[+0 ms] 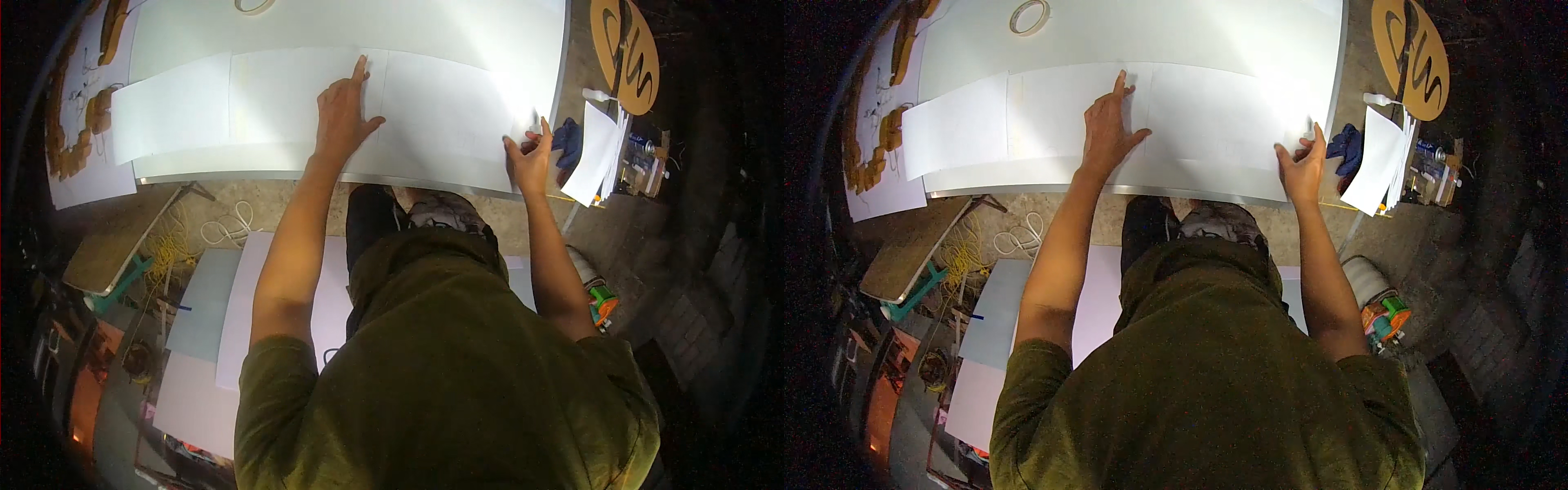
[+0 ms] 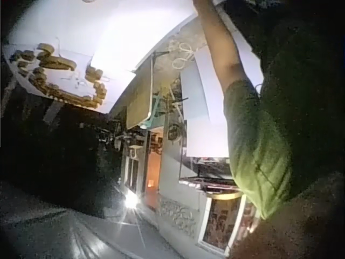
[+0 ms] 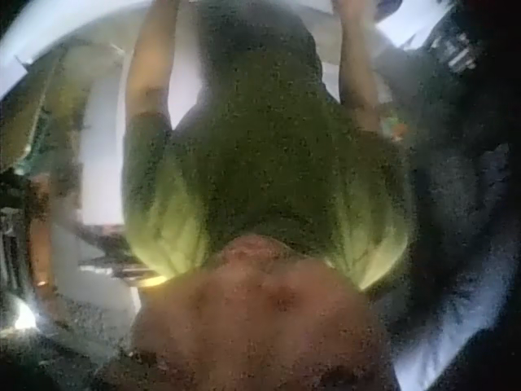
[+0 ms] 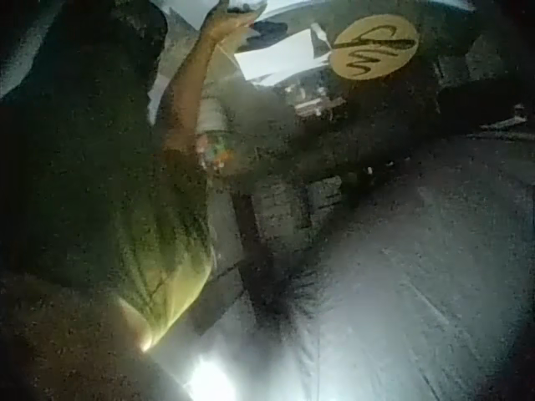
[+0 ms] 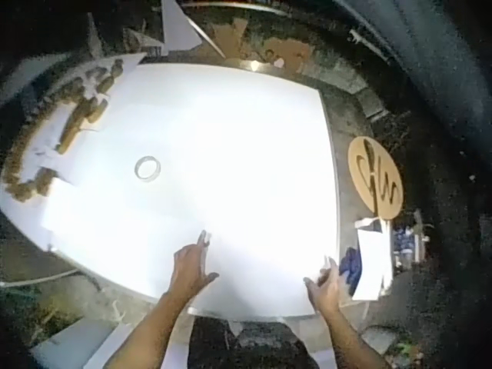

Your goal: Aligning and taped pieces of printed paper templates together on a workbench for layout fabrication.

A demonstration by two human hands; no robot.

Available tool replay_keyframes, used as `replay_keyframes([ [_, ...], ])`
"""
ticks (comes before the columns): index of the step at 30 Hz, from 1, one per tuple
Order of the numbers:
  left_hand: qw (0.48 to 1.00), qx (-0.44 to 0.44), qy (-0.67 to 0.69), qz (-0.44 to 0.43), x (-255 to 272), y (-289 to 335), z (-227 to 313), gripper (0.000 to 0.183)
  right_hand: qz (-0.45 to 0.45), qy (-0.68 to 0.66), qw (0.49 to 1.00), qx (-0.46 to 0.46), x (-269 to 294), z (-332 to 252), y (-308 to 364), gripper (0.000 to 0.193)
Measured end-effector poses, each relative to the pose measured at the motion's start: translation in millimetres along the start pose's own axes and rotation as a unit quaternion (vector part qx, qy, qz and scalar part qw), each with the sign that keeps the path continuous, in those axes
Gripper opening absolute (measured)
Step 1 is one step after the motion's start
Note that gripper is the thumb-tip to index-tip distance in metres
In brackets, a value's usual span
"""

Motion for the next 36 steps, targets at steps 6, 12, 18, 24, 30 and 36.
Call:
replay_keyframes([
  [6, 1.0, 0.007, -0.004, 0.008, 4, 3, -1, 0.115, 0.053, 0.068, 0.986, 0.145, 16, -95, 4, 0.045],
  [12, 1.0, 0.023, 0.007, -0.003, 2, 3, -3, 0.113, -0.06, 0.01, 0.979, 0.195, -17, -183, 6, 0.031],
  [18, 0.998, 0.034, 0.037, -0.041, -3, 1, -4, 0.116, -0.078, 0.061, 0.958, 0.269, -41, -224, 10, 0.034],
  [24, 0.999, -0.008, 0.015, 0.028, 2, 6, -2, 0.11, -0.095, 0.052, 0.957, 0.269, -43, -240, 15, 0.037],
  [30, 0.999, 0.026, 0.035, -0.023, -5, 5, -5, 0.113, -0.222, -0.118, 0.964, 0.086, -61, -207, -9, 0.031],
  [36, 0.999, 0.014, 0.036, -0.016, -4, 5, -3, 0.111, -0.249, -0.237, 0.939, -0.013, -99, -174, -15, 0.024],
])
Point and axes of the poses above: each hand's wrist, its own y-axis away from the middle knuckle, its own x-axis out of the back of the hand, z = x × y, the point moved 9 cm from there along -y, towards the middle knuckle, and after that the axes turned 9 degrees about -x, right-handed, at the moved point
